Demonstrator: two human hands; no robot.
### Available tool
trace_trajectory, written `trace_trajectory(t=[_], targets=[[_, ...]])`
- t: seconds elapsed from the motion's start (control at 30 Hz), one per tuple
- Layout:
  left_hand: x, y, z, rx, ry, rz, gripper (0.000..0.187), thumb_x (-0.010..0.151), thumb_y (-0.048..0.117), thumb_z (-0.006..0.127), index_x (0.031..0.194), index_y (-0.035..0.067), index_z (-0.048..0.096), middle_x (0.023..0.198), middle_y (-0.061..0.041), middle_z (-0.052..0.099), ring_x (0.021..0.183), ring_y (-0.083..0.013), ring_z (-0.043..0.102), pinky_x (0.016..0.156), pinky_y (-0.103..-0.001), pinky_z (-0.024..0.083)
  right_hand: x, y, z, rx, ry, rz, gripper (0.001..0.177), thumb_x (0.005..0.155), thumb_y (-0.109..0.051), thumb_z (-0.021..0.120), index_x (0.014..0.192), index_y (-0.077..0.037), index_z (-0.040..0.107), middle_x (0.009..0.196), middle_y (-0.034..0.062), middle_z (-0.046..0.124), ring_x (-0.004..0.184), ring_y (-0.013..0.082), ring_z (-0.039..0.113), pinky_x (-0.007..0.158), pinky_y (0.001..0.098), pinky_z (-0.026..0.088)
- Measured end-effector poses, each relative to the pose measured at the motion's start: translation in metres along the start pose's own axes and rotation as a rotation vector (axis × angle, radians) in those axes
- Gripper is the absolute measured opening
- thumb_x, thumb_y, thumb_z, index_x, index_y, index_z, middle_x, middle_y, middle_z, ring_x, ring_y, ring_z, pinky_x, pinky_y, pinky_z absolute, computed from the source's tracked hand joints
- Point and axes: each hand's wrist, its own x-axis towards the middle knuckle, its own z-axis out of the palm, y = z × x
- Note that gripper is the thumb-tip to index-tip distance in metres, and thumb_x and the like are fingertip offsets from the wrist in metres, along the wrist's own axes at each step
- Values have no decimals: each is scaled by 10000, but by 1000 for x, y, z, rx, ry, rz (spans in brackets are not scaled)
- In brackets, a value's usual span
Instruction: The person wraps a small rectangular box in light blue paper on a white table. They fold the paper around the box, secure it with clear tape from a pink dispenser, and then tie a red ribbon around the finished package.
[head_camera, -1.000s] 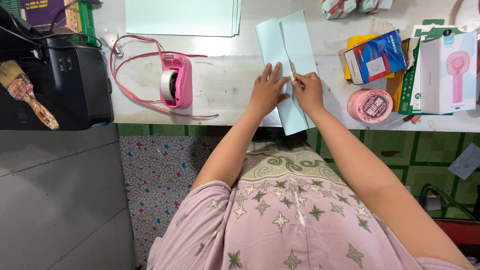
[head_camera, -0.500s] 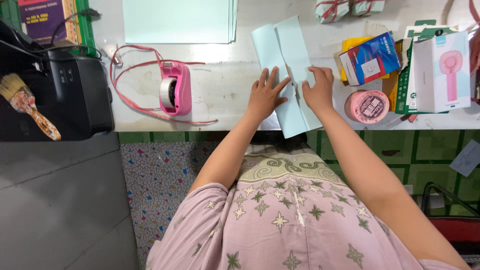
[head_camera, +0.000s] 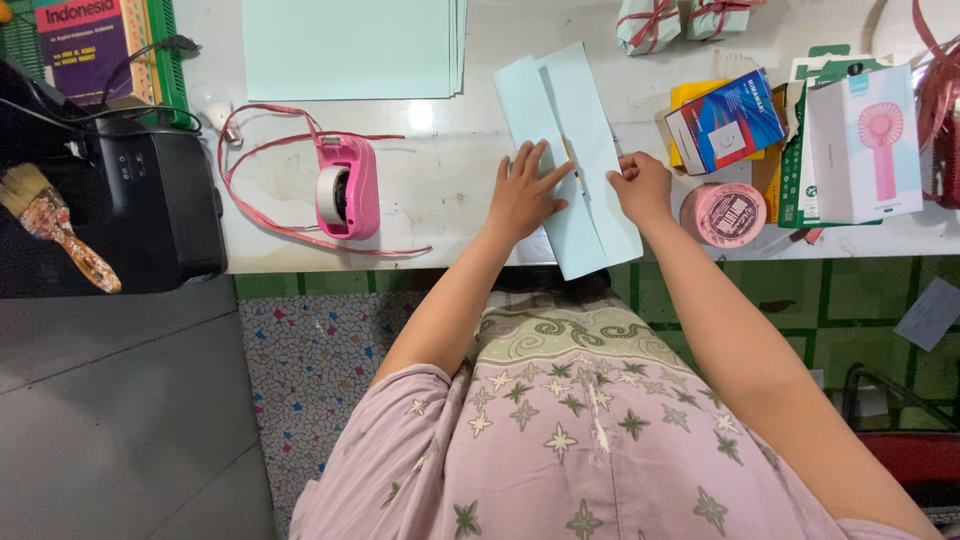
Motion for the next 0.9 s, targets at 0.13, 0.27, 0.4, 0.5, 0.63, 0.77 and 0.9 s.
trace_trajectory(t=[0.13, 0.27, 0.4, 0.5, 0.63, 0.77, 0.9], targets=[[-3, 0, -2, -25, 27, 34, 724, 836, 511, 777, 1484, 347, 497, 1563, -101, 384, 1465, -347, 322, 1144, -623, 314, -8, -8, -3, 47, 17, -67, 152, 877, -100, 801, 909, 3, 693, 761, 61, 680, 658, 140, 608, 638, 286, 502], [-4, 0, -4, -38, 3, 35, 730, 839, 523, 771, 1486, 330, 491, 1513, -82, 423, 1436, -345, 348, 1136, -630, 313, -21, -22, -5, 52, 44, -210, 158, 899, -92, 797, 904, 12, 678, 836, 91, 661, 697, 165, 629, 655, 294, 514], [-3, 0, -7, -25, 19, 47, 737, 840, 529, 770, 1491, 337, 484, 1506, -86, 438, 1419, -344, 360, 1103, -618, 344, -32, -41, -2, 33, 44, -275, 146, 923, -85, 784, 892, 4, 672, 878, 109, 638, 713, 202, 645, 661, 317, 519], [-2, 1, -9, -68, 10, 35, 775, 832, 500, 774, 1508, 258, 483, 1514, -96, 440, 1413, -348, 363, 1053, -552, 393, -39, -55, 0, 14, 20, -302, 136, 919, -74, 766, 896, 3, 656, 890, 116, 634, 710, 219, 660, 655, 333, 530], [-1, 0, -6, -127, -24, -21, 826, 818, 503, 780, 1462, 82, 480, 1542, -72, 435, 1453, -319, 358, 1078, -501, 411, -46, -70, 1, -45, 29, -334, 93, 936, -46, 727, 925, 1, 648, 930, 124, 647, 737, 251, 678, 655, 358, 540], [-1, -5, 3, -211, 4, -34, 641, 887, 435, 721, 1392, 81, 547, 1542, -85, 468, 1457, -341, 376, 1093, -474, 405, -52, -78, 5, -68, 5, -380, 89, 937, -44, 709, 976, -3, 641, 957, 132, 636, 780, 275, 688, 681, 380, 546], [3, -11, 12, -456, 100, -93, 331, 1099, 329, 541, 1298, 94, 664, 1485, -97, 601, 1453, -368, 438, 1187, -443, 397, -57, -81, 13, -137, -1, -454, 103, 923, -48, 712, 991, -12, 644, 954, 134, 627, 861, 315, 671, 745, 417, 546]])
